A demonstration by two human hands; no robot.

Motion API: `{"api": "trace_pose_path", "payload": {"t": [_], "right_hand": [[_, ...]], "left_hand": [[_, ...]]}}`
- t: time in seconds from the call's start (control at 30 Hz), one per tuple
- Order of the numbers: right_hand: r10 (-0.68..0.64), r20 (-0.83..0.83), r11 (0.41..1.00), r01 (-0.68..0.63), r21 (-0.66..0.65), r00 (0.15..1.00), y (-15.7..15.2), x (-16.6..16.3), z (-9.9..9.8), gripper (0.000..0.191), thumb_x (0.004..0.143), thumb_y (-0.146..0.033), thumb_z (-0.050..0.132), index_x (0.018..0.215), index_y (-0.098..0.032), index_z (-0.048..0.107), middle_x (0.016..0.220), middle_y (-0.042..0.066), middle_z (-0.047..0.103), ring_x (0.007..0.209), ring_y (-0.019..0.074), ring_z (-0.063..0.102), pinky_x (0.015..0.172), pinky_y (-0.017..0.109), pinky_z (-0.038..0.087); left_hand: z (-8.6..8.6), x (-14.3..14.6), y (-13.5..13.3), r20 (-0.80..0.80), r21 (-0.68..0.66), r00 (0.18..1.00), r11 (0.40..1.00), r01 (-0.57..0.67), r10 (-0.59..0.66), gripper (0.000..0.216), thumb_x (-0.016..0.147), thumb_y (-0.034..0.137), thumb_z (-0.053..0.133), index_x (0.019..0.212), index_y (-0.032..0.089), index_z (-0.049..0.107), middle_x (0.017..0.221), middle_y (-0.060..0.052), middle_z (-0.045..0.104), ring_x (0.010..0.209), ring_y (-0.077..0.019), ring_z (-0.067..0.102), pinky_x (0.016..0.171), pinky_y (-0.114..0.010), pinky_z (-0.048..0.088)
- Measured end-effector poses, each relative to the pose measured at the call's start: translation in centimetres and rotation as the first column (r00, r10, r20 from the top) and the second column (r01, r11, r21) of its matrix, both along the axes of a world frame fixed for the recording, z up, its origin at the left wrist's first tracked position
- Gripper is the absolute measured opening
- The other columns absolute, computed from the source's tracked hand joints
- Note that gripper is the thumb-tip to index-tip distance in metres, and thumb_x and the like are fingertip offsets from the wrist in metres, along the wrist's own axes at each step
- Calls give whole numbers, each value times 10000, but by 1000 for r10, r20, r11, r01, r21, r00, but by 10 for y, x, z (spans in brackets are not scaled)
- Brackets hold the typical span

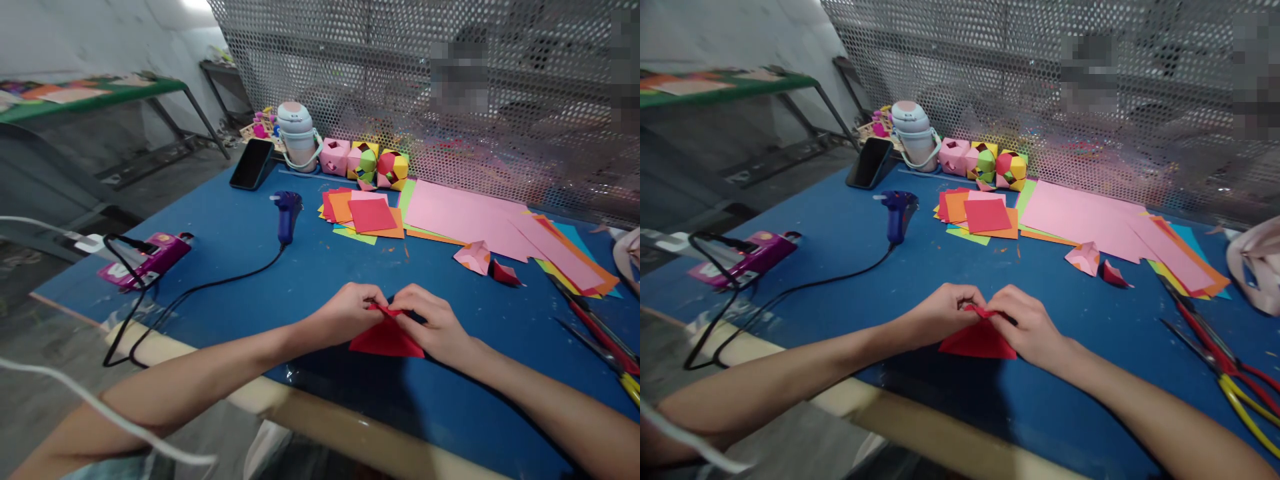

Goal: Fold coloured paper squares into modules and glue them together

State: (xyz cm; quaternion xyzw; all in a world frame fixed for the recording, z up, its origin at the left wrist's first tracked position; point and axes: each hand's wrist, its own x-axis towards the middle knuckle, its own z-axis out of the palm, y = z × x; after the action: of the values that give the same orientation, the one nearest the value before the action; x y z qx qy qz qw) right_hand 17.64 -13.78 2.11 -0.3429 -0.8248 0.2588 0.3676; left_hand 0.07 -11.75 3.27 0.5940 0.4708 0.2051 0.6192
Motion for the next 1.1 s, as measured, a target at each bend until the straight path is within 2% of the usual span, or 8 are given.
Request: {"api": "trace_pose_path", "payload": {"t": [0.23,0.47,0.6,0.8,0.97,1.1], "right_hand": [[-100,91,992,92,88,991,-3,-1,-5,119,867,-177,488,832,-182,602,767,49,629,708,148,568,661,299,447],[-33,93,963,6,270,995,-4,3,-7,202,839,-74,474,974,-182,578,831,69,636,755,162,566,666,312,440],[-2,99,966,-24,256,995,-3,4,-7,216,834,-75,480,991,-191,572,852,74,633,765,167,569,658,314,448],[48,127,945,-86,314,991,1,7,-8,207,828,-56,493,972,-179,577,849,82,633,771,165,564,655,314,453],[34,144,942,-80,326,989,3,8,-6,206,836,-58,485,980,-168,583,858,89,626,769,160,556,652,310,462],[36,169,942,-90,323,985,3,9,-7,221,845,-55,465,1004,-155,583,881,100,610,795,159,551,656,297,474]], "left_hand": [[-8,-1,-3,-3,96,999,994,50,-50,93,694,201,527,625,140,539,536,66,460,515,-65,405,475,-171,307],[-2,-1,-3,9,33,1000,999,25,-25,74,677,153,526,604,147,519,495,87,424,484,-55,383,486,-170,314],[-1,-1,-4,10,49,1000,999,9,-9,48,675,142,537,630,140,554,502,85,431,480,-51,370,466,-165,298],[-3,1,-3,47,-16,999,1000,-26,27,43,669,141,561,626,135,564,469,89,436,465,-50,380,460,-163,304],[-3,1,-2,101,-85,993,995,-47,56,35,664,129,561,685,129,588,543,61,544,493,-56,454,473,-164,330],[-3,0,0,128,-138,989,989,-56,74,73,656,105,540,703,126,591,578,52,573,517,-61,488,502,-168,355]]}}
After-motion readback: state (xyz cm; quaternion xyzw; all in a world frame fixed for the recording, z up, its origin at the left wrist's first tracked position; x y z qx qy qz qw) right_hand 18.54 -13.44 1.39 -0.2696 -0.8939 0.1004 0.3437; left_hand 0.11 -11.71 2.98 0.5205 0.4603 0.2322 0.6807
